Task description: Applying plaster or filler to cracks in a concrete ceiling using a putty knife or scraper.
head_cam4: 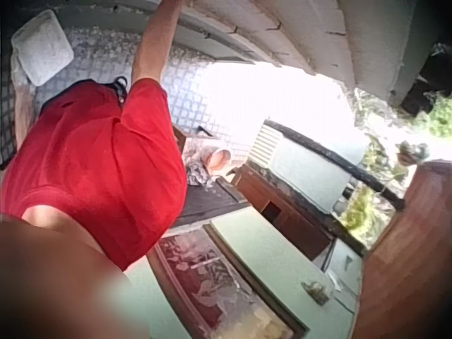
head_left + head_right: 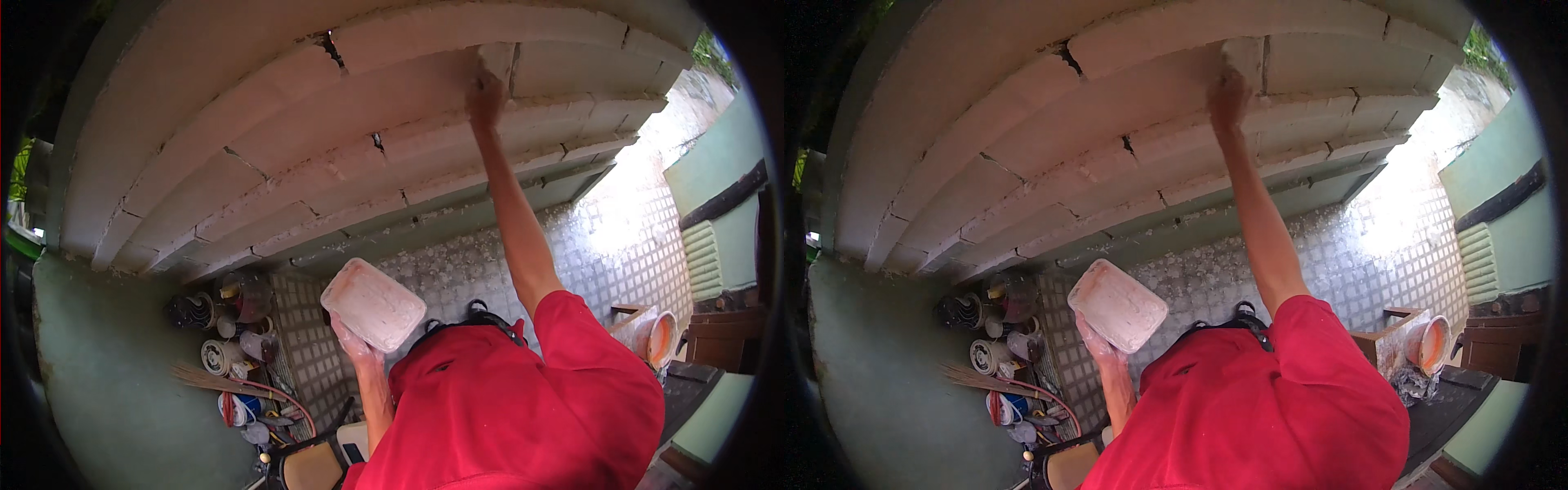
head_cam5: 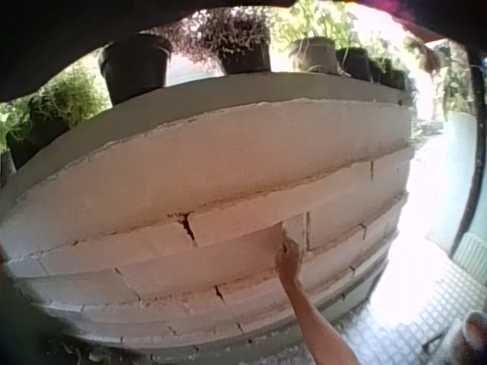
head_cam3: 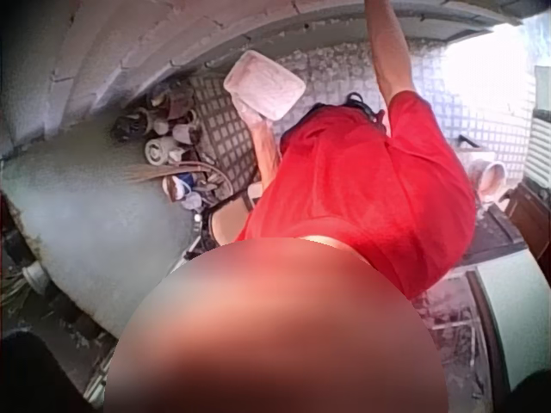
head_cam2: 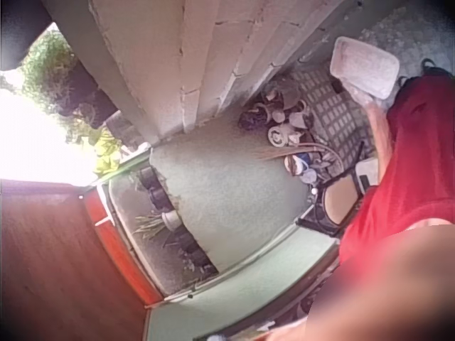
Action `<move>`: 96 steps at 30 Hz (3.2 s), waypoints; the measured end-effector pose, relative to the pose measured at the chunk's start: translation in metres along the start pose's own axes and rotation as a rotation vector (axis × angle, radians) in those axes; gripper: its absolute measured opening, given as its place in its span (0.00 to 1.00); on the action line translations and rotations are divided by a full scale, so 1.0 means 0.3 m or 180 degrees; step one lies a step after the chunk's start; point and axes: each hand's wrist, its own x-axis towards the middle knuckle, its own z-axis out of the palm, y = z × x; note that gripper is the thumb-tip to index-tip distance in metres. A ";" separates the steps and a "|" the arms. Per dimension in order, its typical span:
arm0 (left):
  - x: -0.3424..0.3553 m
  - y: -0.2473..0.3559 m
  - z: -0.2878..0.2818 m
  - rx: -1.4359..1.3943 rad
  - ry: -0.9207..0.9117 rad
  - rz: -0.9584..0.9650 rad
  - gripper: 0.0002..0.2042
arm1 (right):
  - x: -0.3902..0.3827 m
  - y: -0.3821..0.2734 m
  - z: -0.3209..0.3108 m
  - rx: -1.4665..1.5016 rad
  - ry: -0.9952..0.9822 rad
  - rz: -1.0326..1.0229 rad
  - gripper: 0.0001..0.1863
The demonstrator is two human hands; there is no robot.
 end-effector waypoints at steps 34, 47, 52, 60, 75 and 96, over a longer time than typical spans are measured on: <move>0.017 0.006 0.030 0.0057 0.0305 -0.0100 0.33 | -0.169 -0.003 0.057 -0.0301 -0.0107 -0.0498 0.13; 0.053 0.028 0.000 0.0045 0.0136 0.0076 0.34 | -0.005 -0.112 -0.022 -0.0123 -0.0311 0.0463 0.19; 0.067 0.037 0.017 0.0063 0.0047 0.0025 0.32 | -0.163 -0.306 0.043 -0.0284 -0.0435 -0.0752 0.13; 0.106 0.018 0.041 -0.0079 -0.0028 -0.0029 0.31 | -0.193 -0.263 -0.186 0.3839 -0.2280 0.2219 0.13; 0.187 0.000 0.110 -0.0289 -0.0542 -0.0879 0.31 | -0.401 -0.524 -0.554 0.2391 -0.3566 0.2859 0.13; 0.190 -0.081 0.127 0.0656 -0.0548 0.0047 0.23 | -0.455 -0.429 -0.607 -0.0294 -0.4042 -0.1301 0.17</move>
